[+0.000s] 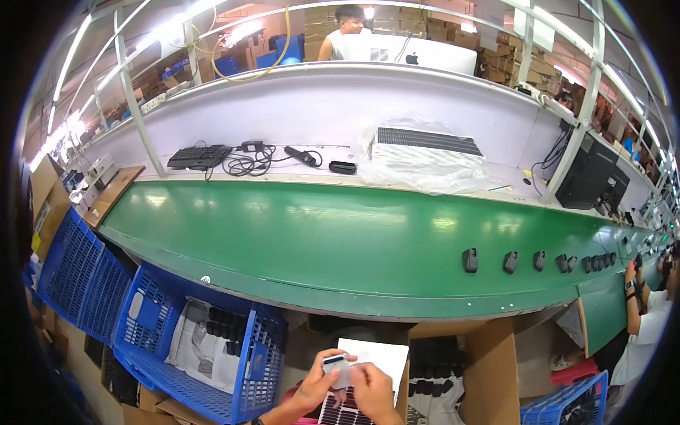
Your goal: The person picks up a mouse from a blue crate, peels a sticker from a sheet, and applies it to the bottom of the mouse. They then place the mouse onto a green conveyor belt and repeat the process.
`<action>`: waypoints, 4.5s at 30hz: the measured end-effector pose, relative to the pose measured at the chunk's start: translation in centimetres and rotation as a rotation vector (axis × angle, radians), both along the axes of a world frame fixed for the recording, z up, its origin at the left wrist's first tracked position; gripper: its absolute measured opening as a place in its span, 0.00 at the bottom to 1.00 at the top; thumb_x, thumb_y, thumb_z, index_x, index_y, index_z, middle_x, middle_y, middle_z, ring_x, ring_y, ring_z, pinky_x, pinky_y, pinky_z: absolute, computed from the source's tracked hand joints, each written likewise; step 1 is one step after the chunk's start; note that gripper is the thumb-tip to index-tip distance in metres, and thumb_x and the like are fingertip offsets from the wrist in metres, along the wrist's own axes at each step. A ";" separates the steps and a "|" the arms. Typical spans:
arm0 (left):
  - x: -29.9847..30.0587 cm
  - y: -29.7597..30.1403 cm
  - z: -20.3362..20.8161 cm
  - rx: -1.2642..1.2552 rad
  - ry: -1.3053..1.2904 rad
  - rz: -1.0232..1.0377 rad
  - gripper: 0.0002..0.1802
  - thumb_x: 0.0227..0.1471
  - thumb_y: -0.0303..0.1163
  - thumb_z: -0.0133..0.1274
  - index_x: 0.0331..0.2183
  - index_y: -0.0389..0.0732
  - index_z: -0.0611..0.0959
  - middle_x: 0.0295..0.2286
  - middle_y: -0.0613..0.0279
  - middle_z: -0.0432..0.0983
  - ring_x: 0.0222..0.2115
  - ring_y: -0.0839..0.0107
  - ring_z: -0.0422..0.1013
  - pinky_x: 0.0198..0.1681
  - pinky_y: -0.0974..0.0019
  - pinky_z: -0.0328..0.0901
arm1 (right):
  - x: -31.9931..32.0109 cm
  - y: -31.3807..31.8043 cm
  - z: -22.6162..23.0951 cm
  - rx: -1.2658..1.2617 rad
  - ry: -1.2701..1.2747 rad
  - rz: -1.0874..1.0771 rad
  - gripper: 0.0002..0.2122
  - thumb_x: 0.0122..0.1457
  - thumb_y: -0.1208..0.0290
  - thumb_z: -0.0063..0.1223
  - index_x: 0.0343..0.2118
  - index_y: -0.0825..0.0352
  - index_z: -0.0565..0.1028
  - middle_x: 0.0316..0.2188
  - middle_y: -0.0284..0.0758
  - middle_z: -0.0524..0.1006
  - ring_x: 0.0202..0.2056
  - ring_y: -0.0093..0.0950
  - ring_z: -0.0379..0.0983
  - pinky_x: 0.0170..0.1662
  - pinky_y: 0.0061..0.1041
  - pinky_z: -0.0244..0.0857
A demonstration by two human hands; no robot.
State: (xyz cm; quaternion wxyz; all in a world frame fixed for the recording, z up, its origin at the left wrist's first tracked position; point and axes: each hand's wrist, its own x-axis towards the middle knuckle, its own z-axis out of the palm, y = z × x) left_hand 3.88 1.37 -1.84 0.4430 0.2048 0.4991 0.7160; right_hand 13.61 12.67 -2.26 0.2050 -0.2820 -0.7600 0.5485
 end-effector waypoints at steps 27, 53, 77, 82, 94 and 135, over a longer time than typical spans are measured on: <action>-2.9 -9.8 -10.7 -0.289 -0.106 -0.015 0.17 0.58 0.34 0.49 0.46 0.34 0.77 0.38 0.62 0.75 0.39 0.77 0.69 0.45 0.73 0.64 | -1.3 -5.7 -5.8 0.813 -0.123 0.298 0.12 0.49 0.74 0.57 0.39 0.67 0.76 0.33 0.40 0.71 0.35 0.36 0.69 0.37 0.31 0.66; -4.4 -9.0 -4.7 0.025 0.328 -0.123 0.19 0.55 0.30 0.50 0.49 0.34 0.75 0.50 0.54 0.69 0.53 0.64 0.64 0.58 0.63 0.56 | -3.4 -5.3 0.3 -0.279 -0.179 0.057 0.07 0.57 0.71 0.53 0.34 0.70 0.78 0.25 0.35 0.78 0.30 0.22 0.72 0.36 0.22 0.66; -2.9 -1.5 -1.3 -0.080 0.124 -0.182 0.33 0.50 0.42 0.59 0.52 0.36 0.66 0.38 0.64 0.69 0.38 0.75 0.66 0.39 0.71 0.64 | -4.7 -0.5 -0.2 0.062 0.303 -0.081 0.07 0.58 0.73 0.52 0.34 0.71 0.73 0.27 0.41 0.76 0.27 0.32 0.75 0.31 0.27 0.68; -2.6 -1.4 0.3 -0.081 0.067 0.027 0.17 0.55 0.35 0.52 0.44 0.37 0.72 0.31 0.60 0.74 0.30 0.69 0.72 0.30 0.68 0.67 | -4.5 1.1 2.4 -0.130 0.256 -0.140 0.05 0.59 0.74 0.51 0.33 0.71 0.73 0.24 0.32 0.74 0.24 0.19 0.69 0.28 0.18 0.64; -3.0 -0.2 2.4 -0.072 0.216 0.020 0.19 0.58 0.34 0.44 0.48 0.33 0.64 0.37 0.53 0.71 0.38 0.67 0.69 0.43 0.65 0.64 | -3.5 0.5 6.0 -0.399 0.147 0.038 0.05 0.62 0.74 0.44 0.32 0.71 0.67 0.19 0.32 0.71 0.18 0.15 0.64 0.22 0.13 0.58; -3.3 -0.7 2.8 -0.179 0.390 0.031 0.22 0.57 0.31 0.46 0.49 0.31 0.62 0.35 0.45 0.73 0.32 0.58 0.74 0.37 0.61 0.67 | -4.2 -0.6 4.5 0.013 0.099 0.044 0.04 0.59 0.79 0.49 0.31 0.74 0.68 0.19 0.30 0.71 0.17 0.13 0.65 0.20 0.12 0.58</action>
